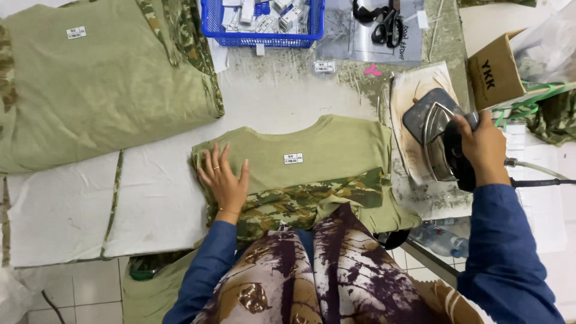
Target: The person irons a green t-shirt on a white table, repeatedly smoothing the fabric and pressing a small white label onto the garment. The person folds the shirt and places it on a stack of similar shirts before repeating the process with another shirt.
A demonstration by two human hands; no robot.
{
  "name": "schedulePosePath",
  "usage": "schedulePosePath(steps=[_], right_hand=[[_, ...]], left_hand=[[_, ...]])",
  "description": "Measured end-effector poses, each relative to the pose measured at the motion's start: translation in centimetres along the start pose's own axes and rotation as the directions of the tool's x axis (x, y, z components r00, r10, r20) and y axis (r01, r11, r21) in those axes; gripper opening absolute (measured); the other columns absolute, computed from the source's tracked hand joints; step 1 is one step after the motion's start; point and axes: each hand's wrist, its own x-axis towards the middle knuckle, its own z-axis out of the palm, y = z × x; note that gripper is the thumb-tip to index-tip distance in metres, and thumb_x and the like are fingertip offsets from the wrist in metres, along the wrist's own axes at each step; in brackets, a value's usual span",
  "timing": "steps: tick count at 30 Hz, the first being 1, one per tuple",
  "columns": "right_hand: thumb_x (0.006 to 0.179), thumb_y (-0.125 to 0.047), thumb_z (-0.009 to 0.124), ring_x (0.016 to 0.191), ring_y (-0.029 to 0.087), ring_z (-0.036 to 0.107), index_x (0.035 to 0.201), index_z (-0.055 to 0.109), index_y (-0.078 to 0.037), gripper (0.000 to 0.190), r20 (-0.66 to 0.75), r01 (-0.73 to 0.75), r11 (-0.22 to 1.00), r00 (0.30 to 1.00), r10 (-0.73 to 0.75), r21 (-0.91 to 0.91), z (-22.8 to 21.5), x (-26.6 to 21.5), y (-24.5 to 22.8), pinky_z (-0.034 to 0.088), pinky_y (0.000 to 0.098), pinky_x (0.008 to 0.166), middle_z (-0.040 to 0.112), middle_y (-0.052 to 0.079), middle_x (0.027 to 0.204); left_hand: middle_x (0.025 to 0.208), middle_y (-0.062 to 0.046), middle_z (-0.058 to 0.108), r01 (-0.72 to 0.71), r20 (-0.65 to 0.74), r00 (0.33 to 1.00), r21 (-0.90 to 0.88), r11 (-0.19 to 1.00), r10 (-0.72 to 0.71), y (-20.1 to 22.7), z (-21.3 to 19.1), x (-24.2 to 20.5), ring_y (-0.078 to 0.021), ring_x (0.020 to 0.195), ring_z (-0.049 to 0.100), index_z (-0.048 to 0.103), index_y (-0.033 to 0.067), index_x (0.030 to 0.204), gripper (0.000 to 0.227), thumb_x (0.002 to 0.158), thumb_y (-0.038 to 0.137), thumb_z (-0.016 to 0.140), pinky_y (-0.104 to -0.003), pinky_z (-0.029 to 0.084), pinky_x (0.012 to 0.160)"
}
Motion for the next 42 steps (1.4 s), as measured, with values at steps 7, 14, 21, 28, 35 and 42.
schedulePosePath(steps=[7,14,21,28,35,42], right_hand=[[0.094,-0.052,0.064,0.083,0.050,0.065,0.127,0.052,-0.006,0.058,0.116,0.215,0.977,0.970,-0.212,-0.011,-3.8,-6.3,-17.1,0.050,0.0551,0.065,0.068,0.031,0.098],[0.080,-0.064,0.059,0.071,0.035,0.072,0.123,0.058,-0.022,0.060,0.248,0.917,0.396,0.377,-0.893,0.033,4.3,-13.2,-32.7,0.057,0.0482,0.060,0.070,0.015,0.080],[0.090,-0.060,0.056,0.090,0.041,0.071,0.124,0.053,-0.012,0.059,0.357,0.592,0.805,0.762,-0.540,-0.046,-0.6,-8.9,-26.8,0.055,0.0523,0.076,0.071,0.023,0.090],[0.096,-0.080,0.057,0.094,0.045,0.066,0.119,0.058,-0.011,0.073,0.006,0.012,1.000,1.000,-0.012,0.010,3.9,2.6,-1.3,0.053,0.0556,0.070,0.068,0.026,0.092],[0.078,-0.051,0.078,0.109,0.043,0.058,0.132,0.054,0.001,0.079,-0.163,0.426,0.878,0.871,-0.463,-0.217,-0.2,-8.3,-13.8,0.042,0.0509,0.093,0.060,0.026,0.118],[0.081,-0.019,0.072,0.084,0.032,0.072,0.113,0.069,-0.012,0.033,0.466,0.617,0.770,0.641,-0.610,0.160,4.3,-9.1,-19.2,0.053,0.0452,0.076,0.074,0.010,0.091]], left_hand=[[0.105,-0.007,0.064,-0.360,0.012,0.932,-0.108,0.927,0.363,-2.1,0.4,-3.4,-0.0245,0.097,0.058,0.063,0.0118,0.110,0.027,0.094,0.033,0.059,-0.041,0.046,0.089],[0.074,0.004,0.065,-0.658,0.173,0.703,-0.211,0.723,0.690,2.1,1.7,-7.1,-0.0162,0.071,0.065,0.066,0.0219,0.088,0.020,0.088,0.042,0.065,-0.031,0.052,0.060],[0.090,-0.003,0.058,-0.590,0.388,0.661,-0.262,0.764,0.643,4.0,6.3,-8.4,-0.0250,0.086,0.059,0.061,0.0196,0.095,0.042,0.085,0.060,0.056,-0.039,0.047,0.070],[0.091,0.000,0.058,-0.581,0.425,0.595,-0.359,0.731,0.682,5.5,7.8,-8.2,-0.0249,0.089,0.059,0.064,0.0248,0.095,0.030,0.084,0.053,0.064,-0.040,0.046,0.073],[0.070,-0.002,0.062,-0.257,0.545,0.658,-0.486,0.836,0.519,7.3,5.5,-5.0,-0.0184,0.049,0.057,0.045,0.0179,0.109,0.016,0.106,0.031,0.037,-0.028,0.045,0.045],[0.087,-0.006,0.064,-0.558,0.635,0.556,-0.192,0.807,0.536,3.7,6.9,-6.0,-0.0266,0.066,0.067,0.051,0.0169,0.103,0.036,0.083,0.045,0.061,-0.038,0.051,0.050]])
